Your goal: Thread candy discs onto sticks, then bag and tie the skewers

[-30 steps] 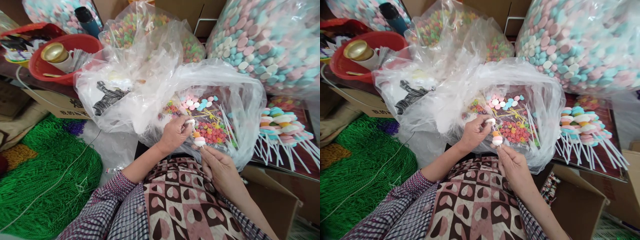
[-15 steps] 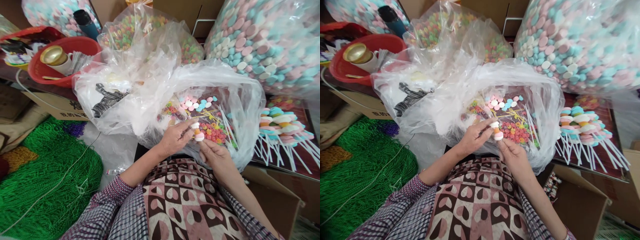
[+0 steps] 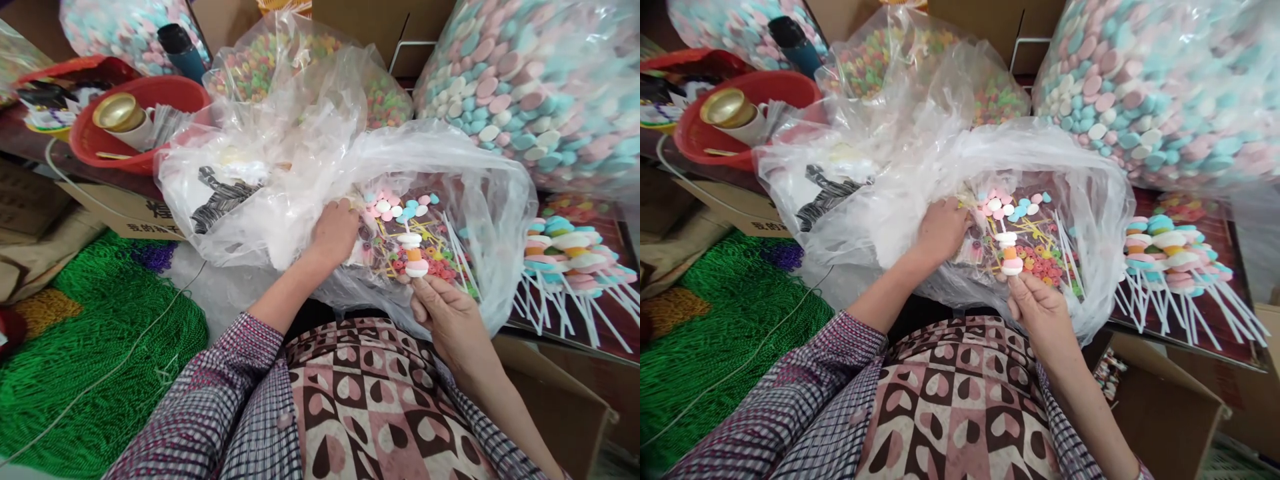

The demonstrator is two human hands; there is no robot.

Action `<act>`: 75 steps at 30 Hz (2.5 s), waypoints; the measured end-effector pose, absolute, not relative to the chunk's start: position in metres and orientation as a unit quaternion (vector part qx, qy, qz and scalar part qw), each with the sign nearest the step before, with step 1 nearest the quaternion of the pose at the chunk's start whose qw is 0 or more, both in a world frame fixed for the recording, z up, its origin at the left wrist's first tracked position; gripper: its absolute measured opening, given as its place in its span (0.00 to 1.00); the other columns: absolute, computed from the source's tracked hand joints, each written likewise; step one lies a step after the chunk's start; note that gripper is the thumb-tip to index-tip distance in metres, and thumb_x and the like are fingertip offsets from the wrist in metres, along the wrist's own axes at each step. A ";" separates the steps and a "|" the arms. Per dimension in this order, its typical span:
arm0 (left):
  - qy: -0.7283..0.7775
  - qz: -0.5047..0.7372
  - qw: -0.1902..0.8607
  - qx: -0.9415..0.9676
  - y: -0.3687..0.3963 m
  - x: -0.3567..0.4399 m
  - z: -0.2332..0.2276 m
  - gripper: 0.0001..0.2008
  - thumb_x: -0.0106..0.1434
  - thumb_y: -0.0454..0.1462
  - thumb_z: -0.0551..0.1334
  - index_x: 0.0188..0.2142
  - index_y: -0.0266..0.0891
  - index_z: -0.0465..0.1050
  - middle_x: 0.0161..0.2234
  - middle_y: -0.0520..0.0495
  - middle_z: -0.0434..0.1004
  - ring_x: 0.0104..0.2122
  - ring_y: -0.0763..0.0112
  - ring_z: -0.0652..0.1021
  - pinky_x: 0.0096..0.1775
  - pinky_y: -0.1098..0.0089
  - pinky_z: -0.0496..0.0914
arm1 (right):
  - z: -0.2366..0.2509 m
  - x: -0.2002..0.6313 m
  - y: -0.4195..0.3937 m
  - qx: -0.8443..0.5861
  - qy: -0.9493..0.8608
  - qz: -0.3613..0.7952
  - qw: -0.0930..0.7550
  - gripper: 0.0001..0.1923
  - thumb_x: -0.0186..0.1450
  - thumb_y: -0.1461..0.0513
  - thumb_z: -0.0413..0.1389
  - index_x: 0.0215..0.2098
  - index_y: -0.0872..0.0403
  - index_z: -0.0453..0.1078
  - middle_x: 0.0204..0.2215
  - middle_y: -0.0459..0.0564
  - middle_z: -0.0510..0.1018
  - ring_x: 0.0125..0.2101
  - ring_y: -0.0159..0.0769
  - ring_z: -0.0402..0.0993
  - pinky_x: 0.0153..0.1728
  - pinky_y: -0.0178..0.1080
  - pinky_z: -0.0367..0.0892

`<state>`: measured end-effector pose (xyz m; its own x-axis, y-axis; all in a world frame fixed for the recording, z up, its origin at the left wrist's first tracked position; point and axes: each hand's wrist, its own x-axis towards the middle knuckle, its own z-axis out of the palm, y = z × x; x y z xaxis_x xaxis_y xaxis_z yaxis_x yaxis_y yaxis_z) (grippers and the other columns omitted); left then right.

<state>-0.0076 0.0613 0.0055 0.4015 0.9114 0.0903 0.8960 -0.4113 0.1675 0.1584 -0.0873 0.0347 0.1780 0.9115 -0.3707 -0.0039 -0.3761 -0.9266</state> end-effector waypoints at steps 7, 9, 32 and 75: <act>0.495 0.111 0.087 0.857 0.053 -0.019 0.006 0.10 0.67 0.32 0.56 0.39 0.33 0.77 0.42 0.37 0.74 0.44 0.58 0.74 0.49 0.60 0.65 | 0.028 0.160 -0.089 -0.627 -0.357 0.545 0.426 0.21 0.61 0.45 0.61 0.34 0.54 0.75 0.16 0.41 0.61 0.19 0.28 0.52 0.21 0.35 0.45; 0.511 0.153 0.120 0.837 0.049 -0.023 0.005 0.09 0.66 0.33 0.57 0.38 0.33 0.76 0.40 0.38 0.75 0.43 0.60 0.74 0.49 0.62 0.66 | 0.025 0.161 -0.088 -0.624 -0.363 0.548 0.422 0.20 0.62 0.45 0.61 0.34 0.54 0.75 0.16 0.41 0.61 0.19 0.28 0.52 0.21 0.34 0.46; 0.416 0.375 0.388 0.732 0.030 -0.034 0.015 0.07 0.64 0.38 0.61 0.35 0.39 0.77 0.37 0.46 0.79 0.39 0.68 0.76 0.46 0.66 0.69 | 0.035 0.156 -0.082 -0.621 -0.527 0.504 0.287 0.25 0.65 0.42 0.53 0.23 0.52 0.63 0.15 0.41 0.59 0.18 0.29 0.52 0.19 0.34 0.47; 0.351 0.475 0.713 0.378 0.003 -0.007 0.015 0.16 0.54 0.43 0.72 0.39 0.38 0.73 0.34 0.51 0.76 0.33 0.74 0.76 0.35 0.72 0.72 | 0.020 0.153 -0.086 -0.606 -0.428 0.562 0.365 0.21 0.67 0.45 0.55 0.37 0.55 0.75 0.15 0.40 0.62 0.18 0.27 0.50 0.20 0.34 0.43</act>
<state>-0.0065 0.0026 0.0147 0.3025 0.9428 -0.1401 -0.4120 0.2618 0.8727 0.1526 -0.0855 0.0202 0.0012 0.9294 -0.3691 0.1078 -0.3671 -0.9239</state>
